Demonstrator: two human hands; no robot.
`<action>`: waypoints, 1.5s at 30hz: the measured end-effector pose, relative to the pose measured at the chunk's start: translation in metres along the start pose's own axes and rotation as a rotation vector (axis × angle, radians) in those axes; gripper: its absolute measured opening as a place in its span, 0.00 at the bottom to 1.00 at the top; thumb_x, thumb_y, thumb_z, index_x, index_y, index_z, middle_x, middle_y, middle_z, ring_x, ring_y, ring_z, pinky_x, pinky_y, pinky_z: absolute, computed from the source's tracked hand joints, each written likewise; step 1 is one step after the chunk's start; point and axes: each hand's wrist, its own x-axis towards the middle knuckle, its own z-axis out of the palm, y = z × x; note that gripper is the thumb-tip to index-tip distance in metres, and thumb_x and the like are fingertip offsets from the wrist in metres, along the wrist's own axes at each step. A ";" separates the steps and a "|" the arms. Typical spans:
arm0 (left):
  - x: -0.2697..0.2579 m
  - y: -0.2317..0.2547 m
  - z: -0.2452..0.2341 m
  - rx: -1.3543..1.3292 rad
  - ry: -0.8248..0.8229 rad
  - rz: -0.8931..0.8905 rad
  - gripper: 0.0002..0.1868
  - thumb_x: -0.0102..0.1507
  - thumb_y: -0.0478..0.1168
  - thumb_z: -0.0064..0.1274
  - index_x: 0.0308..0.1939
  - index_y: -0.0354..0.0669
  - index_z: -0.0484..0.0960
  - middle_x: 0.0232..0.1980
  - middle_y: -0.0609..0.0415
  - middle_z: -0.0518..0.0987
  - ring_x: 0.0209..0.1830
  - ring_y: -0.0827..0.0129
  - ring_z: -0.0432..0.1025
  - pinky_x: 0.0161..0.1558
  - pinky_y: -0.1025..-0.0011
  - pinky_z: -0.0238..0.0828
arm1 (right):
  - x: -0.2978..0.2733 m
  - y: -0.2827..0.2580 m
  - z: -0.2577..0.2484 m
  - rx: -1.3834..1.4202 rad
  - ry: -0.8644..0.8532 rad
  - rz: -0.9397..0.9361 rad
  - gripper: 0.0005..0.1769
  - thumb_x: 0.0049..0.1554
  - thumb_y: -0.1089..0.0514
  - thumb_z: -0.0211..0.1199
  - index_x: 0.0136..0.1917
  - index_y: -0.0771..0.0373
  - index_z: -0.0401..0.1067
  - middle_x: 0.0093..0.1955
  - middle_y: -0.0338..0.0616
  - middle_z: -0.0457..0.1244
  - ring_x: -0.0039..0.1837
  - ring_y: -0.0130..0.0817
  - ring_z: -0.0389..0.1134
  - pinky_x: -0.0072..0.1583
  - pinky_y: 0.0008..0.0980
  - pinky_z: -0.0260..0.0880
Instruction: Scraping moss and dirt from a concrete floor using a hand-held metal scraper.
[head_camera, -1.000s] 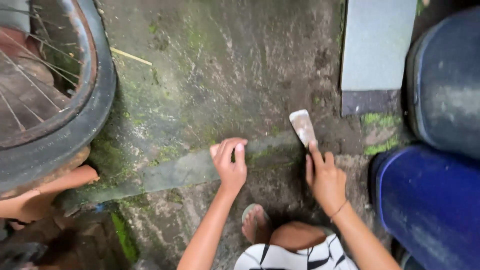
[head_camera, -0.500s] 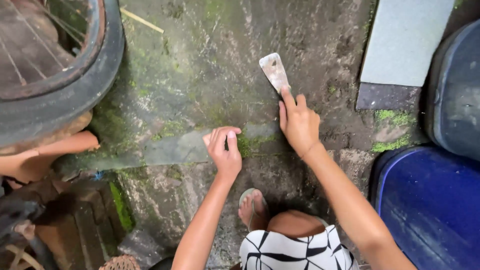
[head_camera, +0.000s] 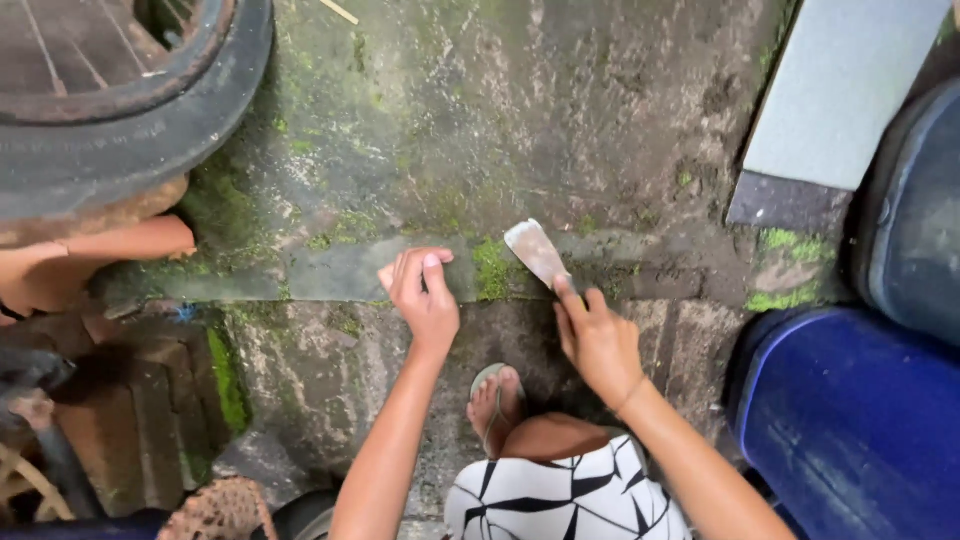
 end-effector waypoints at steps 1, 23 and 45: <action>0.005 -0.001 0.007 0.001 0.019 -0.007 0.17 0.74 0.41 0.41 0.31 0.53 0.79 0.29 0.67 0.78 0.33 0.68 0.74 0.46 0.71 0.55 | 0.037 -0.002 0.005 -0.004 0.002 -0.020 0.16 0.60 0.44 0.59 0.61 0.41 0.76 0.39 0.35 0.60 0.27 0.42 0.69 0.31 0.42 0.71; -0.023 -0.010 -0.022 0.058 0.100 -0.033 0.19 0.76 0.44 0.39 0.30 0.53 0.75 0.26 0.68 0.73 0.29 0.70 0.71 0.45 0.72 0.54 | 0.009 -0.026 0.024 0.052 0.139 -0.166 0.12 0.64 0.47 0.61 0.59 0.42 0.77 0.38 0.34 0.56 0.27 0.36 0.65 0.30 0.35 0.67; -0.047 -0.009 -0.013 0.050 -0.010 0.030 0.17 0.75 0.45 0.40 0.32 0.53 0.75 0.26 0.68 0.71 0.28 0.69 0.69 0.45 0.71 0.54 | -0.066 0.015 0.024 0.184 0.083 -0.130 0.13 0.61 0.49 0.67 0.59 0.43 0.80 0.38 0.34 0.61 0.34 0.35 0.70 0.36 0.32 0.71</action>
